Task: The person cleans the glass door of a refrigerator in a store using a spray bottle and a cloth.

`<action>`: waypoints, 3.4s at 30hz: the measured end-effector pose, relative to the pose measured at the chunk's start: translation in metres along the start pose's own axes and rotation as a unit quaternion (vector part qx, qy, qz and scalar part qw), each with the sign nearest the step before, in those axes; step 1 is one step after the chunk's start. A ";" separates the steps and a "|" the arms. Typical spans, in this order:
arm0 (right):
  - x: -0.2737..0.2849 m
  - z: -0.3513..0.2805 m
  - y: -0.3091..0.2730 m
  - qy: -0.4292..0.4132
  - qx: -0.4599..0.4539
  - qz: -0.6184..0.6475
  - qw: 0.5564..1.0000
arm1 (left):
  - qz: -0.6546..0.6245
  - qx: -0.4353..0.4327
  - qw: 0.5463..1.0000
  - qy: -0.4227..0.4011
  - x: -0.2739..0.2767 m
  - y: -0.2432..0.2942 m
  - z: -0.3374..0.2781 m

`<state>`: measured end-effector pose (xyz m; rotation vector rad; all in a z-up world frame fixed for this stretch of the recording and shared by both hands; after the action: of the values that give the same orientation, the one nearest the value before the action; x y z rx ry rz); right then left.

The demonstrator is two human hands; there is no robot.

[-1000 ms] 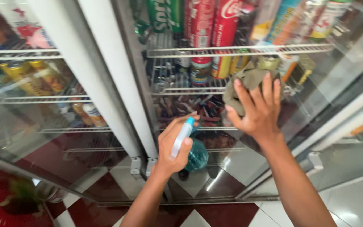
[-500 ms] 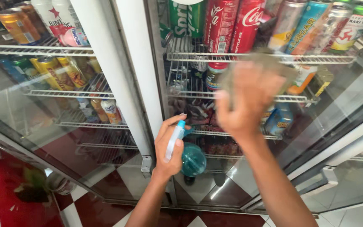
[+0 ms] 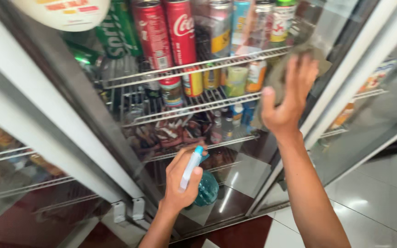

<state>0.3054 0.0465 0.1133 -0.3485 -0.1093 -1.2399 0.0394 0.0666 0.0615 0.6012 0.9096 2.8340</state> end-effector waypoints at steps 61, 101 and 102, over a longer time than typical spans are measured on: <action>-0.146 0.008 -0.238 -0.146 0.132 0.069 0.978 | 0.239 0.074 0.961 0.117 0.105 -0.024 -0.072; -0.035 -0.133 0.036 -0.048 -0.198 0.050 0.978 | 0.066 -0.028 0.994 -0.087 -0.093 -0.049 -0.047; -0.041 -0.125 0.019 -0.050 -0.162 0.049 0.984 | 0.062 -0.031 0.995 -0.078 -0.087 -0.048 -0.048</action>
<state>0.2967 0.0493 -0.0189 -0.6905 0.0250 -1.1429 0.0986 0.0610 -0.0312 0.8866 0.7799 2.8594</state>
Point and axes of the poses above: each hand's wrist, its own z-axis towards the middle knuckle, its own x-axis out of the back of the hand, y = z × x, the point moved 9 cm from there along z, towards the middle knuckle, and after that the axes turned 9 degrees about z, right-handed, at the moved point
